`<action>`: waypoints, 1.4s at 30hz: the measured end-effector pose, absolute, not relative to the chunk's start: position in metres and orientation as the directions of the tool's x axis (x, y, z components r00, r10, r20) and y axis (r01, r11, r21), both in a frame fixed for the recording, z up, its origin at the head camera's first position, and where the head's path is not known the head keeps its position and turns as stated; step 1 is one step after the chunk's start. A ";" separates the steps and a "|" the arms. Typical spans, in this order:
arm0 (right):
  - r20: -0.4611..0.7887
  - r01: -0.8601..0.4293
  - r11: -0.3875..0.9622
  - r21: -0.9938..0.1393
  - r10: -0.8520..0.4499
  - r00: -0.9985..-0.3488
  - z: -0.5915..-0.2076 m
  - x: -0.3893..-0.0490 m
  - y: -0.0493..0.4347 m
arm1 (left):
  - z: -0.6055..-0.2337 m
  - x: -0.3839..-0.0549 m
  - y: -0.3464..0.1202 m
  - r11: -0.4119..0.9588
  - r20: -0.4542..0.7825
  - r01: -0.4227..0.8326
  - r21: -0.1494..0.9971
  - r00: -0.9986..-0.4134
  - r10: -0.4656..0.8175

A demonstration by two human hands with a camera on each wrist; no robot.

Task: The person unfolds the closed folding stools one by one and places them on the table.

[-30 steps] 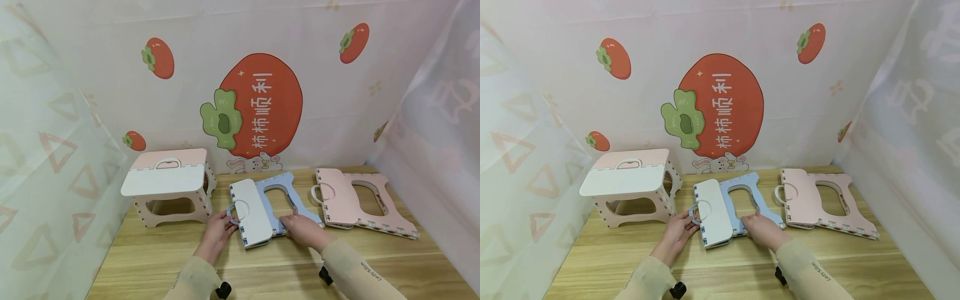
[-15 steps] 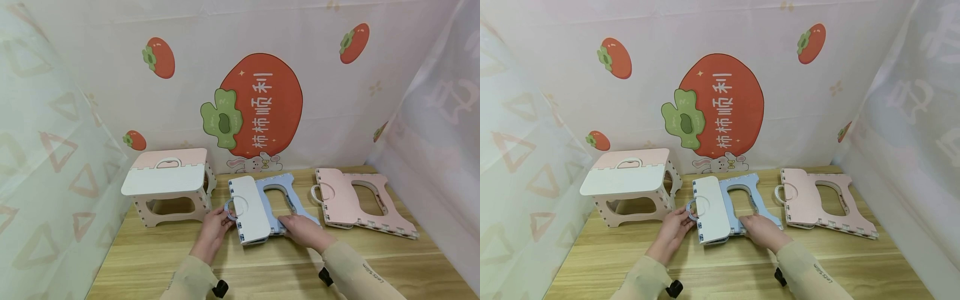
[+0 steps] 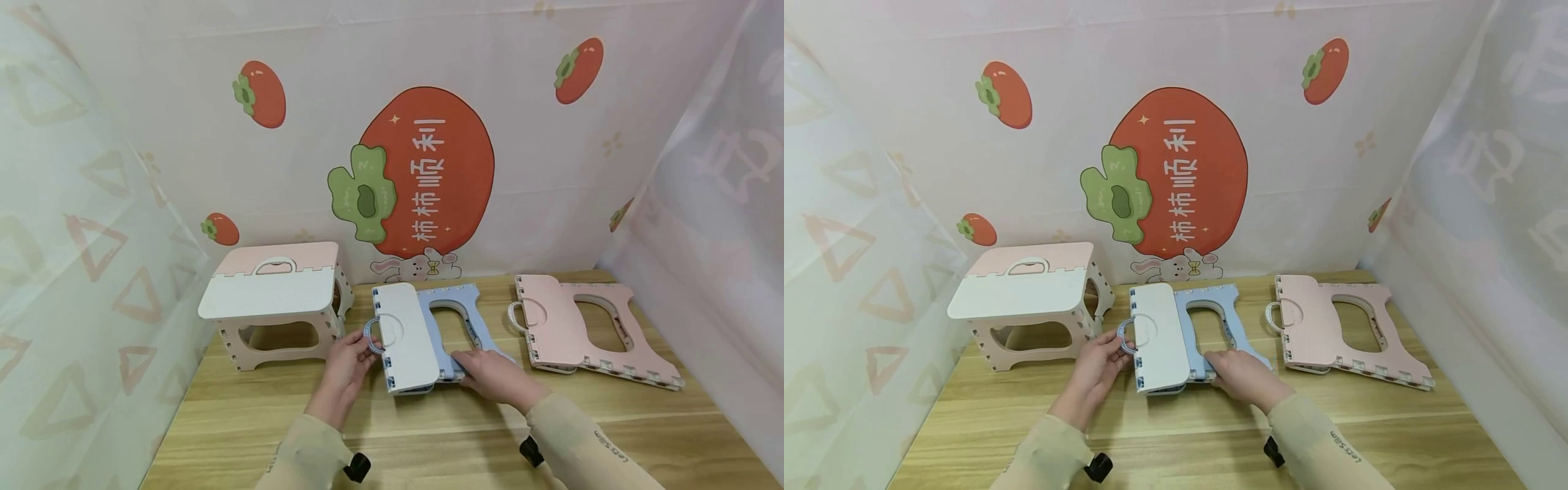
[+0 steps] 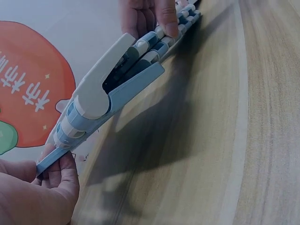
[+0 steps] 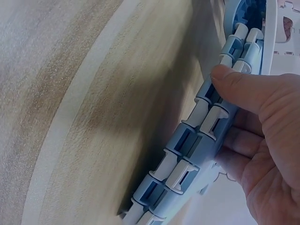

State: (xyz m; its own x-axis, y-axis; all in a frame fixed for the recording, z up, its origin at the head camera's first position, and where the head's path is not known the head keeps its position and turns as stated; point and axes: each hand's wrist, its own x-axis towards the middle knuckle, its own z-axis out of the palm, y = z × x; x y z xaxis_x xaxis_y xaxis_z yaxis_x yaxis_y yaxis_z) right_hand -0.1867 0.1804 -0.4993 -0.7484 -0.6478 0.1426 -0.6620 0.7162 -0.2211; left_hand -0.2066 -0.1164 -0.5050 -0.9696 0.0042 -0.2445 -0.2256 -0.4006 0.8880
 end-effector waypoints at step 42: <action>0.147 -0.631 0.660 -0.407 -0.635 -0.759 -0.486 -0.186 0.185 | -0.456 -0.207 -0.117 -0.491 -0.212 -0.201 0.848 -0.977 0.034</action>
